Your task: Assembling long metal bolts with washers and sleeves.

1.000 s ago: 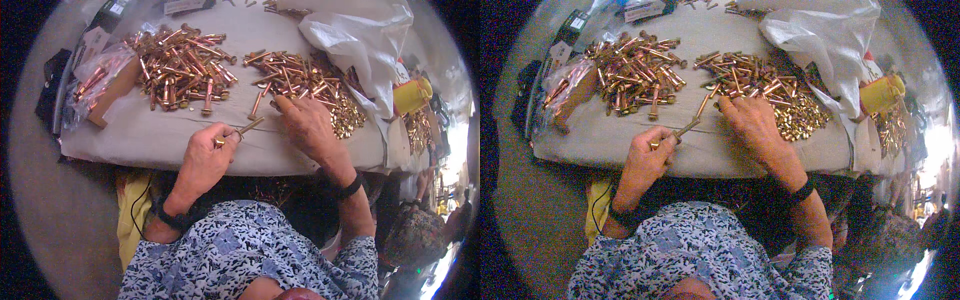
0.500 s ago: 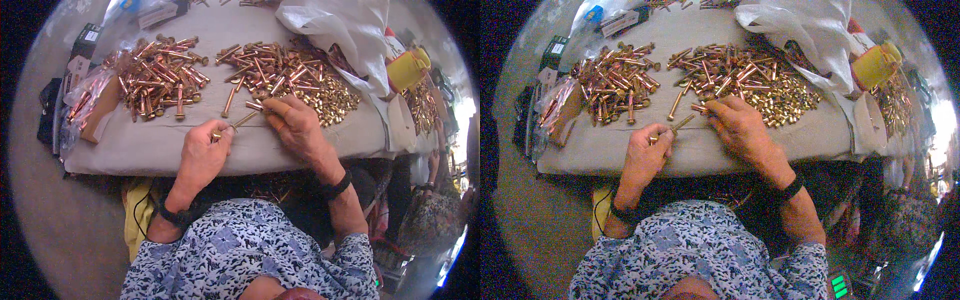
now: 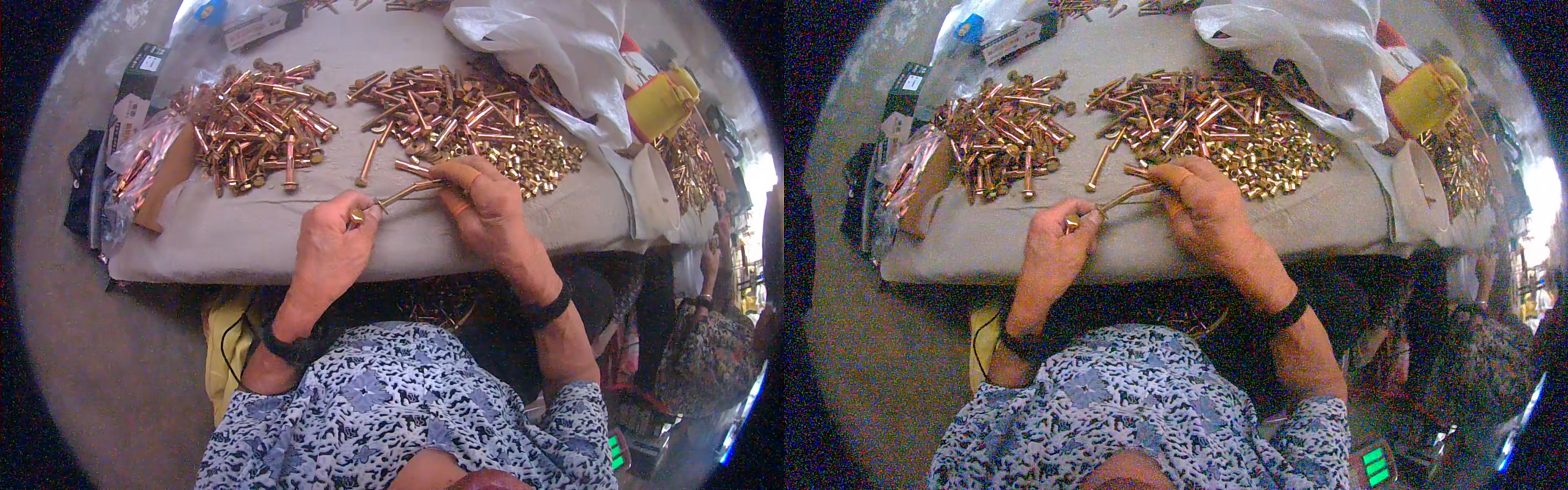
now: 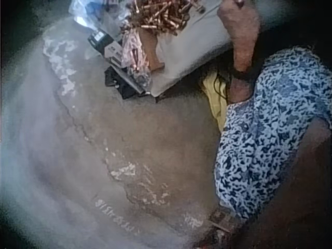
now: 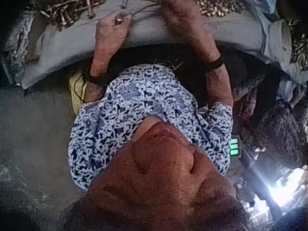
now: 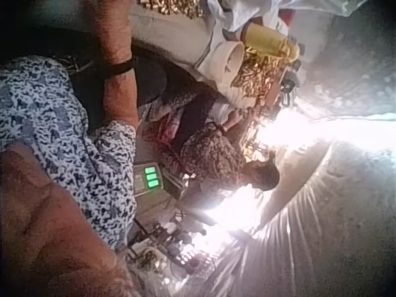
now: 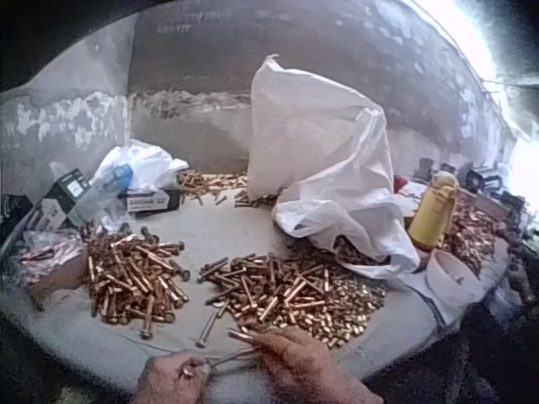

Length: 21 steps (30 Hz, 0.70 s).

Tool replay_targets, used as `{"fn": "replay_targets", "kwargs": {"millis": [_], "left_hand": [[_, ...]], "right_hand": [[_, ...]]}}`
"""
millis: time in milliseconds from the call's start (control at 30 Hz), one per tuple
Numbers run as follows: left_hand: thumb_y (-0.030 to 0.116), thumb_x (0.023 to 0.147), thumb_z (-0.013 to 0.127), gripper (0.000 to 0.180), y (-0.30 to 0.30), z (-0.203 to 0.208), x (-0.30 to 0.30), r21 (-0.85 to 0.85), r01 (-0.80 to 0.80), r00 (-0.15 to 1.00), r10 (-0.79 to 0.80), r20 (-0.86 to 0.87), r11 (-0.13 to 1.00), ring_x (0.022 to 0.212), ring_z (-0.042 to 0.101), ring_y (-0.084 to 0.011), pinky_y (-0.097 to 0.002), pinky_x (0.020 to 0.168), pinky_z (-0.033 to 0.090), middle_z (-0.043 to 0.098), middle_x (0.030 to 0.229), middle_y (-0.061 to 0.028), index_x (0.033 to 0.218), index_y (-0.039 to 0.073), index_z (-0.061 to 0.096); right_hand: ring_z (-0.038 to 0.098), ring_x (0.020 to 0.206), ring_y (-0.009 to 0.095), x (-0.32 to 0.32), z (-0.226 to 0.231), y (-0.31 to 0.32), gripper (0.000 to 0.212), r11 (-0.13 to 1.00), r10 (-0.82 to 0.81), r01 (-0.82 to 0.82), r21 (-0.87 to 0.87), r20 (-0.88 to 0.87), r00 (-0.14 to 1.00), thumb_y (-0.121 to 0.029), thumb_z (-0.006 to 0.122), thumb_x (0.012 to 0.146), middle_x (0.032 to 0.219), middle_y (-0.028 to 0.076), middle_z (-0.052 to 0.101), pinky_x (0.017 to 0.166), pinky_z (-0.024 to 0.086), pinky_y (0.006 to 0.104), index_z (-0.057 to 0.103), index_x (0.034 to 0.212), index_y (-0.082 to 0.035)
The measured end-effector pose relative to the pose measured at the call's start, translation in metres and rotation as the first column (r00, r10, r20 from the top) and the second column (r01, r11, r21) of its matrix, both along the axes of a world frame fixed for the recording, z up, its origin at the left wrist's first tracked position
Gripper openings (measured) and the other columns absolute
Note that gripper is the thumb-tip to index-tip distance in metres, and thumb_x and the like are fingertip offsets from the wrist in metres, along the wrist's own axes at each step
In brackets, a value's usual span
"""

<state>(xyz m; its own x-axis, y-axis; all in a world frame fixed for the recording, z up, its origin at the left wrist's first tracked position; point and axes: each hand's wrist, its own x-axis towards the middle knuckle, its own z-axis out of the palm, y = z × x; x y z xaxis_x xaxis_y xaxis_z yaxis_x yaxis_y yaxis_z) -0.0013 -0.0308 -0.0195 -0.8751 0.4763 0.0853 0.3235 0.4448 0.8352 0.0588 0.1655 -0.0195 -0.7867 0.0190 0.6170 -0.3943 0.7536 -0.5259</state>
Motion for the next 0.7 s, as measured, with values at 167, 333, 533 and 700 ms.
{"fn": "replay_targets", "kwargs": {"millis": [167,333,533,700], "left_hand": [[0.017,0.081,0.058,0.018,0.001,0.009,0.002,0.007,-0.03,0.999,0.029,0.035,1.0,0.048,0.051,-0.0138,-0.031,0.047,0.04,0.052,0.053,-0.0106,0.082,-0.001,0.06],[0.016,0.082,0.057,0.018,-0.004,0.014,0.004,0.053,0.009,0.993,-0.015,0.12,0.999,0.049,0.05,-0.0111,-0.0288,0.047,0.04,0.054,0.055,-0.007,0.081,-0.001,0.06],[0.014,0.083,0.056,0.015,-0.001,0.014,0.014,0.121,0.069,0.955,-0.1,0.279,0.99,0.05,0.049,-0.0077,-0.0246,0.046,0.038,0.053,0.056,-0.0031,0.081,0.0,0.059],[0.013,0.083,0.057,0.015,0.001,0.013,0.017,0.104,0.124,0.954,-0.147,0.261,0.987,0.051,0.05,-0.0077,-0.0251,0.048,0.041,0.054,0.057,-0.0035,0.086,-0.001,0.059]], "right_hand": [[0.056,0.074,0.031,0.002,-0.001,0.007,0.023,0.93,-0.044,0.118,0.348,-0.212,0.976,-0.006,0.061,0.072,0.087,0.012,0.059,0.063,0.047,0.0378,0.06,0.095,-0.007],[0.059,0.071,0.024,0.012,0.009,0.001,0.02,0.945,-0.166,0.182,0.273,-0.08,0.983,-0.003,0.064,0.073,0.084,0.01,0.06,0.063,0.048,0.0308,0.061,0.093,-0.005],[0.057,0.07,0.014,0.018,0.012,-0.019,0.033,0.773,0.068,0.122,-0.622,0.273,0.96,0.002,0.052,0.081,0.085,0.005,0.055,0.06,0.049,0.026,0.048,0.113,-0.001],[0.059,0.07,0.016,0.016,0.006,-0.022,0.05,0.632,0.23,-0.04,-0.774,0.138,0.963,0.001,0.047,0.084,0.095,0.008,0.053,0.062,0.052,0.0287,0.032,0.131,-0.005]]}}
